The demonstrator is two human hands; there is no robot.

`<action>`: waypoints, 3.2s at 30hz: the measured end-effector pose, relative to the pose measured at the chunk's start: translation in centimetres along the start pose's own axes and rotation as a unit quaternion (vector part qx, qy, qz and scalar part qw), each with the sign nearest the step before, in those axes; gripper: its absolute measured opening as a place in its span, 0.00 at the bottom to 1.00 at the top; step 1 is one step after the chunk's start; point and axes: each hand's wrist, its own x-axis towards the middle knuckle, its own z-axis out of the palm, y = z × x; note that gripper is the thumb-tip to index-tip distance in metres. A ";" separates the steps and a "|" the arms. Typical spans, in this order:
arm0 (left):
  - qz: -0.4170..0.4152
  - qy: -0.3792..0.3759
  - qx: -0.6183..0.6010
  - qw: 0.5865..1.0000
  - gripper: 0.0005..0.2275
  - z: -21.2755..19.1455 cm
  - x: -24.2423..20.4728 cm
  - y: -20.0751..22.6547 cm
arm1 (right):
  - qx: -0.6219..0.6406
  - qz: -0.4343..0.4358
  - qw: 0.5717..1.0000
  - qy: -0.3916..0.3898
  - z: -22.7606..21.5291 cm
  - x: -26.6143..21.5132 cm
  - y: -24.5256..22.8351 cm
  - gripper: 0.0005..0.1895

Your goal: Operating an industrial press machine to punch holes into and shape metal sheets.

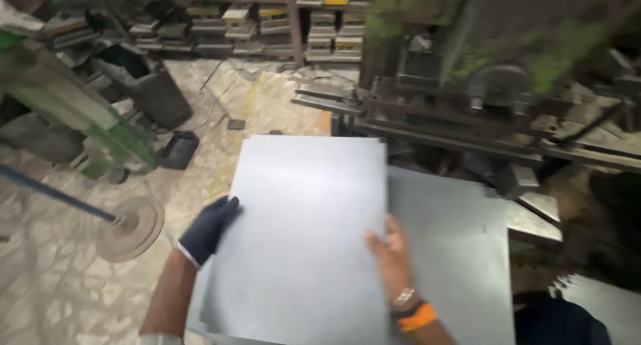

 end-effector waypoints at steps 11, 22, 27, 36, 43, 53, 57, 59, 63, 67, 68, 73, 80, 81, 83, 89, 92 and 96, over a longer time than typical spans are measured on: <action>-0.019 -0.175 0.017 0.984 0.23 26.1 -4.3 0.6 | 0.055 -0.081 0.990 0.101 -26.7 7.2 -2.5 0.29; -0.012 -0.116 0.035 0.993 0.28 31.0 10.1 0.6 | 0.001 -0.088 0.984 0.154 -27.5 20.7 -4.0 0.29; -0.020 -0.060 0.154 0.986 0.26 32.0 10.0 1.9 | 0.063 -0.088 0.989 0.103 -22.9 16.3 -11.1 0.11; -0.034 -0.070 0.024 0.997 0.23 32.6 8.0 2.7 | 0.063 -0.059 0.991 0.104 -25.2 18.3 -9.2 0.11; -0.026 -0.062 -0.018 0.998 0.25 32.7 8.5 2.2 | 0.050 -0.066 0.991 0.103 -27.8 20.6 -5.7 0.10; 0.005 -0.057 -0.017 0.998 0.23 33.3 10.7 0.6 | 0.032 -0.049 0.994 0.096 -24.1 16.2 -10.9 0.10; 0.007 -0.058 -0.043 0.997 0.22 33.2 10.9 0.4 | 0.037 -0.052 0.994 0.090 -25.0 18.0 -9.7 0.12; 0.008 -0.064 -0.033 0.997 0.26 33.4 9.4 1.6 | 0.032 -0.053 0.994 0.091 -26.0 19.2 -8.1 0.14; 0.019 -0.085 -0.047 0.995 0.31 33.6 7.8 2.1 | 0.033 -0.087 0.991 0.096 -26.4 19.4 -6.8 0.19; 0.025 -0.087 -0.107 0.990 0.30 32.6 5.5 1.4 | 0.041 -0.323 0.944 0.055 -29.0 21.0 -1.2 0.11; 0.016 -0.085 -0.032 0.996 0.34 31.7 3.6 1.5 | 0.070 -0.292 0.953 0.039 -28.3 19.2 -0.9 0.11; 0.066 -0.110 0.000 0.992 0.22 25.8 -6.5 -1.6 | 0.016 -0.089 0.994 0.068 -22.9 1.5 -6.9 0.36; -0.018 -0.003 0.073 0.997 0.21 23.3 -11.9 -2.7 | -0.066 -0.001 0.991 0.117 -23.0 -1.9 -1.0 0.37; 0.028 0.052 0.157 0.986 0.20 23.2 -11.6 -2.4 | -0.117 -0.035 0.983 0.134 -23.3 -1.2 0.1 0.33; 0.129 0.137 0.197 0.962 0.15 21.6 -8.0 -4.2 | -0.271 -0.110 0.938 0.186 -21.8 -0.8 -2.2 0.30; 0.242 0.228 0.223 0.916 0.10 16.7 -3.1 -4.6 | -0.202 -0.103 0.972 -0.061 -5.9 2.4 -4.9 0.18; 0.300 0.280 0.343 0.845 0.11 12.9 0.1 -7.4 | -0.113 0.041 0.968 -0.218 4.1 2.8 -3.1 0.19; 0.414 0.317 0.480 0.706 0.23 5.7 3.3 -11.5 | 0.020 0.227 0.935 -0.272 11.6 4.3 4.3 0.20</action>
